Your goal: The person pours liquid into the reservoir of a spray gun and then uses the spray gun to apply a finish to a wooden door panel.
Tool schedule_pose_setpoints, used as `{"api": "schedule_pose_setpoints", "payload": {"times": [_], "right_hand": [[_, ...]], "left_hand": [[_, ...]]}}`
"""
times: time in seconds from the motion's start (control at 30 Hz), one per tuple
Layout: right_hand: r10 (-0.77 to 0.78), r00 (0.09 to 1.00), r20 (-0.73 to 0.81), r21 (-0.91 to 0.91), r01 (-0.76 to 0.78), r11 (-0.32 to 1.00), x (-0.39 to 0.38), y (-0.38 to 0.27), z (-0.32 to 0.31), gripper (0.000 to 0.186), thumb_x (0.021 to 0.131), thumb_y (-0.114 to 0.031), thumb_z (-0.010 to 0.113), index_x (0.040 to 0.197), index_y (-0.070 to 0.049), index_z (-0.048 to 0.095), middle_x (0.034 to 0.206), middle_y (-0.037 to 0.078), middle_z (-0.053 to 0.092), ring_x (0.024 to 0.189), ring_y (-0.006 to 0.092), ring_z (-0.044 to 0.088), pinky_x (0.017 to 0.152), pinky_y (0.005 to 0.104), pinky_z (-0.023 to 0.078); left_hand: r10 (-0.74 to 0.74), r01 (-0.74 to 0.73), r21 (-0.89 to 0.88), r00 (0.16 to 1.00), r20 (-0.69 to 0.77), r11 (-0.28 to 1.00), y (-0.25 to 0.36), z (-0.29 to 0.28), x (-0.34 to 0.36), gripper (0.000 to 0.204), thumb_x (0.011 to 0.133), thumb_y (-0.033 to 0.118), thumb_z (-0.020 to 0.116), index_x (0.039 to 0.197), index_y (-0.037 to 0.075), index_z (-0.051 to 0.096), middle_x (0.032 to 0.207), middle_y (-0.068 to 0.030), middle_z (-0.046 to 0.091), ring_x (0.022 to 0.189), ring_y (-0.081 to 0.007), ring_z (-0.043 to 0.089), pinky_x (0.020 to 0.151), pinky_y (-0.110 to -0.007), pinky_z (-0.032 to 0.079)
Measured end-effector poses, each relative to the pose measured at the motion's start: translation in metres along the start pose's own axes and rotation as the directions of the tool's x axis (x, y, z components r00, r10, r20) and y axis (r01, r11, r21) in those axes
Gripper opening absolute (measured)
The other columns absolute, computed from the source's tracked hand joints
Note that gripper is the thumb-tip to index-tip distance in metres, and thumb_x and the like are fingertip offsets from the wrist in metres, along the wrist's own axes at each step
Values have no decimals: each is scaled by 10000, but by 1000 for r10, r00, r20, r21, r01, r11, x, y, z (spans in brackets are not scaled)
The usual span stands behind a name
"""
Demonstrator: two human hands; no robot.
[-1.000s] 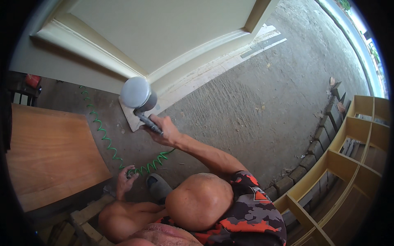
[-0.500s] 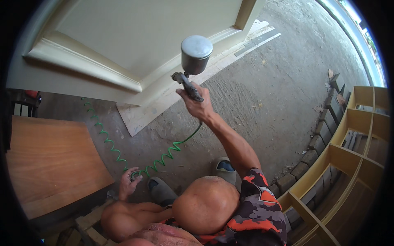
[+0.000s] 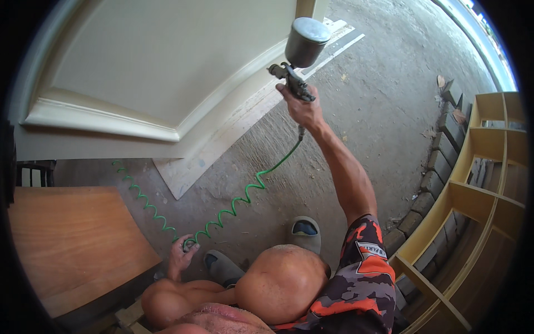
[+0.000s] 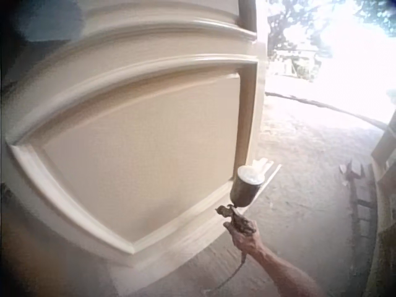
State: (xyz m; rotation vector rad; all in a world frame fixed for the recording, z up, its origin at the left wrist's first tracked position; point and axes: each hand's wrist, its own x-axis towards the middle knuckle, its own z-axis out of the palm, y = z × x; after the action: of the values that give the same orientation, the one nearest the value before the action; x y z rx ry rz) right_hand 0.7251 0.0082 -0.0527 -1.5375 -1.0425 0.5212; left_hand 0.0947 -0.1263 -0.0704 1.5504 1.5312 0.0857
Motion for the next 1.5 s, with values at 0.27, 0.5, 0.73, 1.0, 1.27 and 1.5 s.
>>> {"api": "schedule_pose_setpoints", "payload": {"times": [0.27, 0.5, 0.73, 1.0, 1.27, 1.5], "right_hand": [[63, 996, -63, 157, -52, 986, 32, -2, -75, 362, 1068, -305, 779, 840, -76, 616, 601, -53, 520, 451, 59, 456, 411, 284, 347], [87, 989, -122, 228, -57, 972, 83, 22, -132, 401, 1069, -303, 780, 792, -86, 588, 604, -46, 514, 439, 66, 443, 397, 292, 347], [164, 967, -194, 192, -127, 973, 124, 37, -154, 535, 1092, -415, 731, 699, -165, 467, 585, -63, 398, 430, 71, 361, 419, 309, 253], [204, 921, -333, 123, -172, 977, 156, 43, -170, 500, 1057, -432, 777, 704, -154, 558, 567, -56, 454, 424, 72, 388, 412, 296, 260], [182, 925, -334, -69, -217, 974, 122, 52, -155, 512, 1065, -482, 744, 777, -66, 664, 595, -21, 544, 470, 108, 499, 475, 349, 395], [209, 952, -225, 113, -188, 976, 48, 0, -84, 421, 1076, -338, 763, 767, -88, 623, 595, -43, 532, 464, 78, 464, 444, 308, 348]], "left_hand": [[21, -13, -90, 996, 90, 996, 21, 12, 18, 587, 922, 242, 864, 1416, -3, 664, 1133, -125, 771, 997, -170, 720, 891, -337, 590], [-21, 125, -370, 962, 273, 921, 32, 28, 32, 528, 991, 60, 782, 1470, -56, 591, 1187, -113, 738, 1000, -146, 699, 840, -310, 599], [-15, 96, -274, 959, 283, 957, 41, 34, 43, 543, 1023, 89, 770, 1503, -62, 567, 1243, -175, 762, 1041, -180, 735, 873, -329, 625], [41, 49, -332, 965, 260, 942, 46, 38, 45, 520, 1038, 93, 749, 1500, -66, 569, 1223, -165, 774, 1040, -174, 737, 864, -330, 626], [25, 50, -323, 975, 223, 945, 44, 36, 38, 489, 1032, 71, 749, 1476, -60, 591, 1137, -98, 749, 952, -129, 693, 818, -308, 604], [11, 38, -327, 989, 149, 944, 24, 27, 28, 487, 1022, 60, 756, 1468, -61, 601, 1107, -91, 745, 910, -127, 689, 777, -302, 592]]}}
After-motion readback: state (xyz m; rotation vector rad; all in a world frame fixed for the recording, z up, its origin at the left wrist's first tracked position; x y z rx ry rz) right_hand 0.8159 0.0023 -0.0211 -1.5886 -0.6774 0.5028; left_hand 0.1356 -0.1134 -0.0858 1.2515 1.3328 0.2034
